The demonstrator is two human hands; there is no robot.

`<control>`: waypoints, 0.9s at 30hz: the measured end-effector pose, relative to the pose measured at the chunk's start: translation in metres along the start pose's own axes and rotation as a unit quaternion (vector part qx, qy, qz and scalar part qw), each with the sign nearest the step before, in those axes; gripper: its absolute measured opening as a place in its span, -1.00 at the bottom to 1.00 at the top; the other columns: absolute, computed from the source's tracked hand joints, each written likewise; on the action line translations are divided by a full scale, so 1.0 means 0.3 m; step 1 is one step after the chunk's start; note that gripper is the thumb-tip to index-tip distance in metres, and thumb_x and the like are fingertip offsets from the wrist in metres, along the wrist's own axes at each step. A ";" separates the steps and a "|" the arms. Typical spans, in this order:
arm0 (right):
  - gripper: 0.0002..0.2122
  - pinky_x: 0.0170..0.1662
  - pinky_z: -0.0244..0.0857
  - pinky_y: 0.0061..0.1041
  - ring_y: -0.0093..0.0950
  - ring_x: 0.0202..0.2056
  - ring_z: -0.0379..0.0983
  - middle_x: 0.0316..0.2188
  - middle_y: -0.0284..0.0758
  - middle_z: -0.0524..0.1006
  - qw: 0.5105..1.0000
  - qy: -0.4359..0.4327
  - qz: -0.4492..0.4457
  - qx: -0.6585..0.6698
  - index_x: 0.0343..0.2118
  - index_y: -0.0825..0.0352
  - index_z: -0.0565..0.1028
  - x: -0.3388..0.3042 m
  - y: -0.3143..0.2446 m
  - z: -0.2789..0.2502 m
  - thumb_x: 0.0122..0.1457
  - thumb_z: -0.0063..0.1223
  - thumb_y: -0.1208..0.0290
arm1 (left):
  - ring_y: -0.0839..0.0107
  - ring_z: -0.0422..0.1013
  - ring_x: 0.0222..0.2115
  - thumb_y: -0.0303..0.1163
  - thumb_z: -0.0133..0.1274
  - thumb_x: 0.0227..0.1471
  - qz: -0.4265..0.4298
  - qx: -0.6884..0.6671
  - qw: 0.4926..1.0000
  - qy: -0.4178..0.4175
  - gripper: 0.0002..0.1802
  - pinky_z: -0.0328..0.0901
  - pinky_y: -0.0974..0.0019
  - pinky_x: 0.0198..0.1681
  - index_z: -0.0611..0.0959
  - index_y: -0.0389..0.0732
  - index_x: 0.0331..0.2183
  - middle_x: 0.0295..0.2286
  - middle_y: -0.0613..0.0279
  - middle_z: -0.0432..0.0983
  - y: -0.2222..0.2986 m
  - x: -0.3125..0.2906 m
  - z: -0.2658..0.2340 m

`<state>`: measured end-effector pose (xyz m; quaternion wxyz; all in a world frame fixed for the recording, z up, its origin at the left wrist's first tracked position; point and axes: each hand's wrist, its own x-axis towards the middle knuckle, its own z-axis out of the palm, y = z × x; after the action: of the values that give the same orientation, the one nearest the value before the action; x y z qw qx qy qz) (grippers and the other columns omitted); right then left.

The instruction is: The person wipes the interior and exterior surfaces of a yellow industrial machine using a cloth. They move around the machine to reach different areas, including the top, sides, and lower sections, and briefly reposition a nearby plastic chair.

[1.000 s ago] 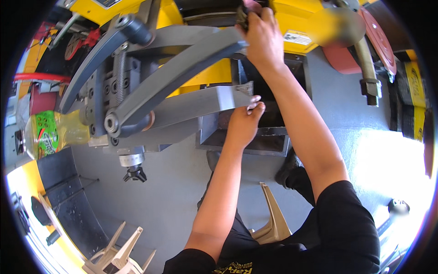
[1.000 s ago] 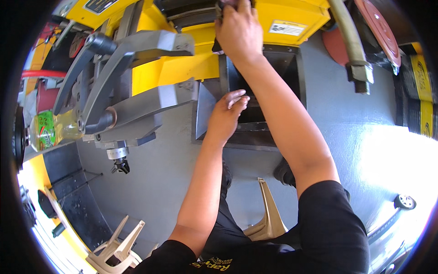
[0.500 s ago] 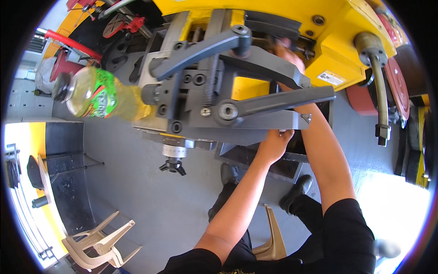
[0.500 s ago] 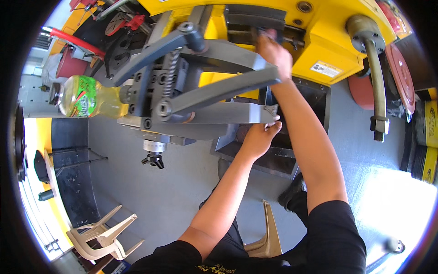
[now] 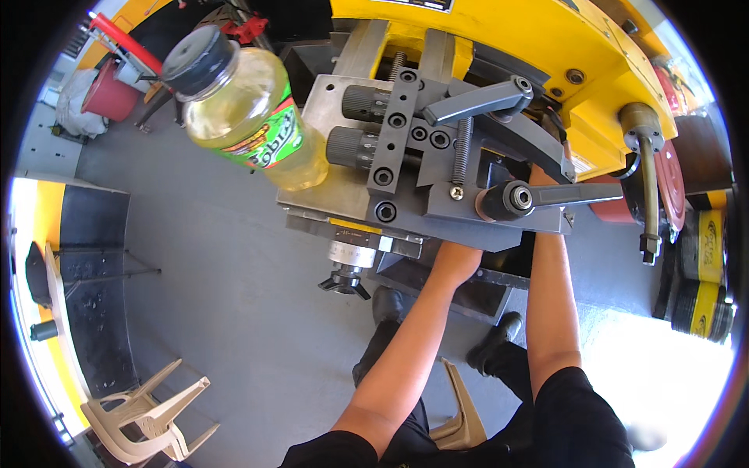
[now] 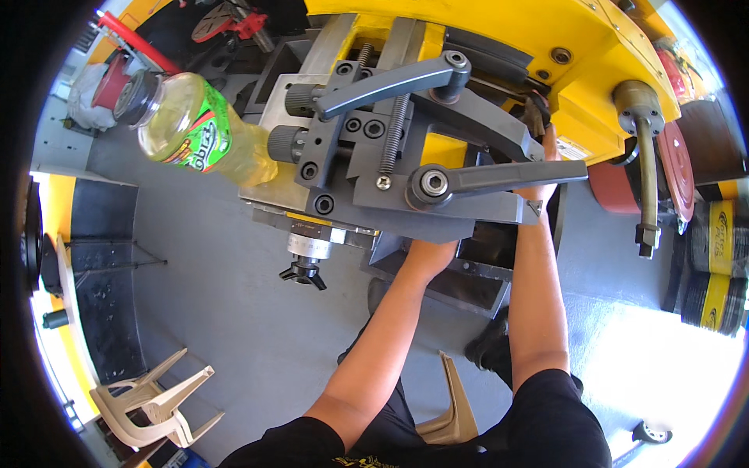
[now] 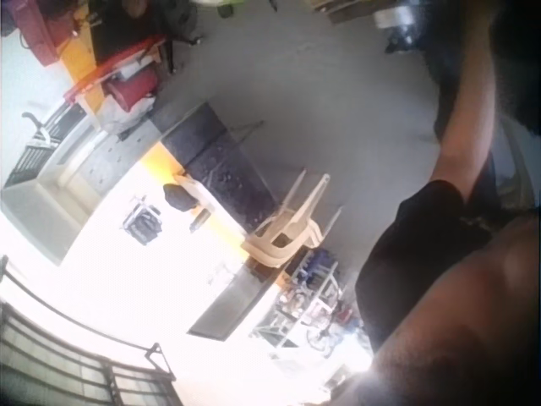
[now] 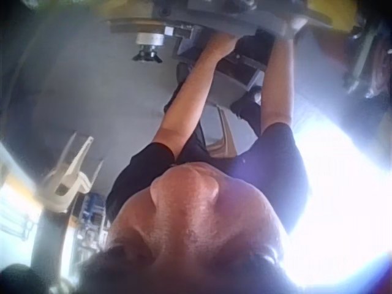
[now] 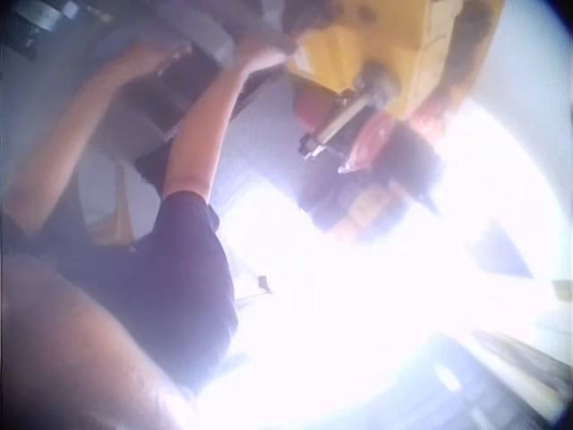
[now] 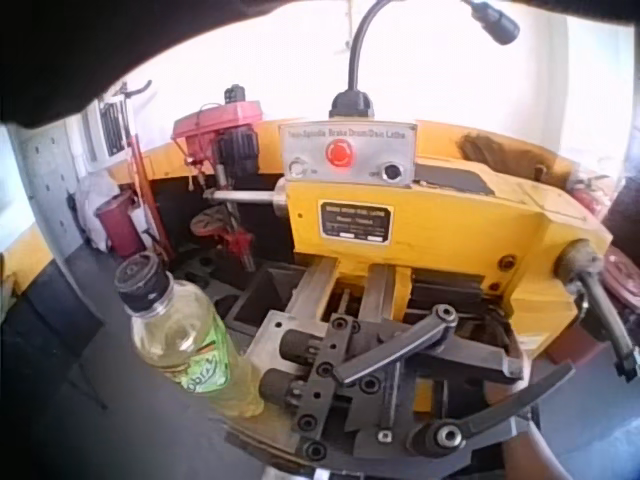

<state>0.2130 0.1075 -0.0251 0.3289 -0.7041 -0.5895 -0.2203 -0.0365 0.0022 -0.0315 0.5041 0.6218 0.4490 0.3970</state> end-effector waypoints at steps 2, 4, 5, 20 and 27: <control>-0.36 0.16 0.35 -0.21 -0.09 0.07 0.52 0.02 -0.04 0.60 1.000 -0.012 0.014 0.011 0.24 0.40 0.40 -0.076 0.073 0.082 0.09 0.31 0.28 | -0.05 0.51 -0.05 -0.23 0.03 0.29 -0.002 0.046 0.998 -0.035 -0.64 0.37 0.04 0.02 0.63 -0.31 -0.04 -0.09 -0.15 0.61 -0.002 0.010 -0.038; -0.38 0.19 0.31 -0.23 -0.16 0.10 0.49 0.03 -0.11 0.59 0.996 -0.047 -0.017 -0.070 0.23 0.38 0.41 -0.105 0.069 0.144 0.10 0.31 0.30 | 0.23 0.60 -0.19 -0.20 0.14 0.27 -0.031 0.105 0.989 -0.095 -0.65 0.42 0.19 -0.10 0.70 -0.28 -0.09 -0.18 -0.01 0.67 -0.060 0.018 -0.038; -0.43 0.18 0.32 -0.25 -0.19 0.07 0.49 0.00 -0.16 0.59 0.985 -0.068 -0.056 -0.146 0.19 0.37 0.44 -0.101 0.024 0.185 0.12 0.30 0.30 | 0.28 0.60 -0.20 -0.17 0.15 0.27 -0.048 0.012 0.997 -0.056 -0.64 0.43 0.22 -0.11 0.70 -0.25 -0.08 -0.17 0.07 0.68 -0.106 0.010 -0.026; -0.80 -0.17 0.53 -0.08 0.00 -0.28 0.62 -0.38 -0.07 0.67 0.957 -0.137 0.102 0.232 -0.27 0.22 0.68 0.122 -0.315 0.247 0.12 0.23 0.24 | 0.50 0.52 -0.11 -0.08 0.09 0.30 -0.258 -0.132 0.952 -0.098 -0.45 0.33 0.41 -0.04 0.58 -0.23 0.16 -0.07 0.27 0.66 0.120 0.039 0.043; -0.78 -0.13 0.50 -0.27 -0.29 -0.27 0.67 -0.29 -0.11 0.71 0.820 0.074 0.423 0.378 -0.19 0.37 0.67 0.044 -0.166 0.242 0.19 0.29 0.34 | 0.54 0.53 -0.13 -0.16 0.09 0.31 -0.270 -0.105 0.952 -0.100 -0.51 0.35 0.42 -0.05 0.59 -0.25 0.13 -0.06 0.22 0.68 0.104 0.035 0.038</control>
<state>0.1616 0.1735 -0.0556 0.6727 -0.6861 -0.2452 0.1293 -0.0180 0.0065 -0.0023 0.6971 0.4576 0.5032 0.2267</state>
